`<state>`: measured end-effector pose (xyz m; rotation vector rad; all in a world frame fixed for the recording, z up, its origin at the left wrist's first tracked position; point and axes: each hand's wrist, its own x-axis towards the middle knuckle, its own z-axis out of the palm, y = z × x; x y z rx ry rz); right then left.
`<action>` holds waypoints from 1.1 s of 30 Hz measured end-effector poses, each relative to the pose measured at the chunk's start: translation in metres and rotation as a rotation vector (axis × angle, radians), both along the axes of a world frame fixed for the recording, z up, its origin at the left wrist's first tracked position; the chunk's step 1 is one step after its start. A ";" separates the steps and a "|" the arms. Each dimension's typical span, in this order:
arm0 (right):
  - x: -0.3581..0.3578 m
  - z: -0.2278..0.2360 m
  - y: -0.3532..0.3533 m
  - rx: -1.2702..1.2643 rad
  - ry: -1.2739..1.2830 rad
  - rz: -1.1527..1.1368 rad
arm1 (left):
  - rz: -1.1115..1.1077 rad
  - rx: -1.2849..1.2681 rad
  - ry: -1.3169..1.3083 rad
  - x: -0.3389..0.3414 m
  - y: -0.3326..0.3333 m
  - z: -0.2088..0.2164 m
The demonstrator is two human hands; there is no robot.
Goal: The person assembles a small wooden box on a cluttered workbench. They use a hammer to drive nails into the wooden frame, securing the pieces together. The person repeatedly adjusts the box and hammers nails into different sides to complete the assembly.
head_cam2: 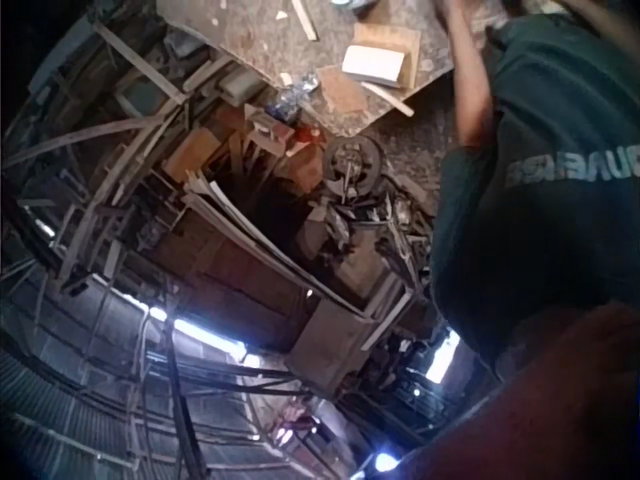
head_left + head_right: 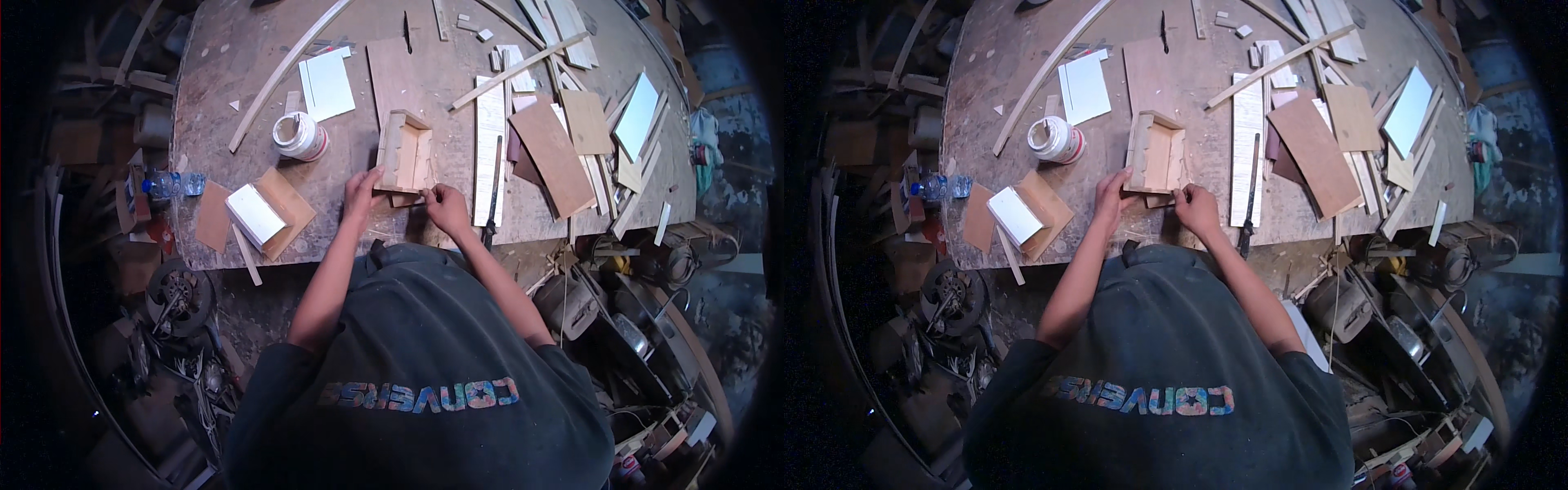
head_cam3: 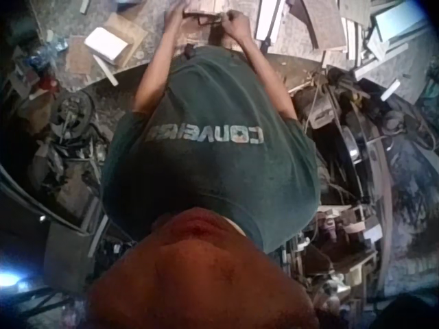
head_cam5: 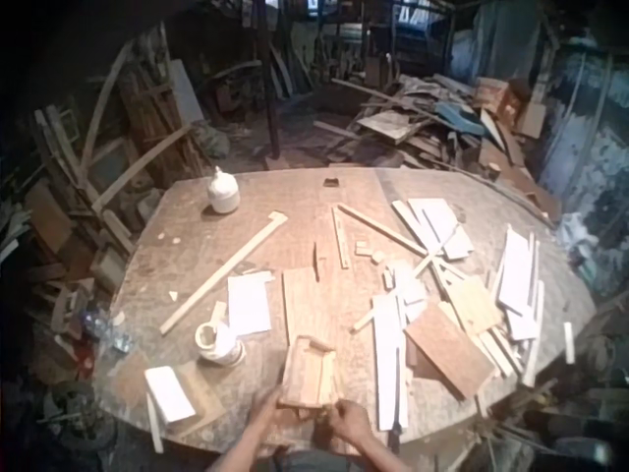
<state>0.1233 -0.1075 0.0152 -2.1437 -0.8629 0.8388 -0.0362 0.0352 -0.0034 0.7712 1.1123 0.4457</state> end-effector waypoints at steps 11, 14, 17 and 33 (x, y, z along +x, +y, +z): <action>-0.009 0.005 0.012 -0.012 -0.035 0.046 | -0.317 0.642 0.610 0.036 0.014 0.024; -0.014 0.000 0.007 0.013 0.004 -0.040 | -0.361 0.637 0.608 0.040 0.011 0.034; -0.029 0.004 0.014 0.060 -0.069 -0.109 | -0.337 0.614 0.608 0.041 0.008 0.040; -0.010 -0.026 0.002 0.151 0.525 -0.085 | -0.187 0.538 0.565 0.027 0.005 0.022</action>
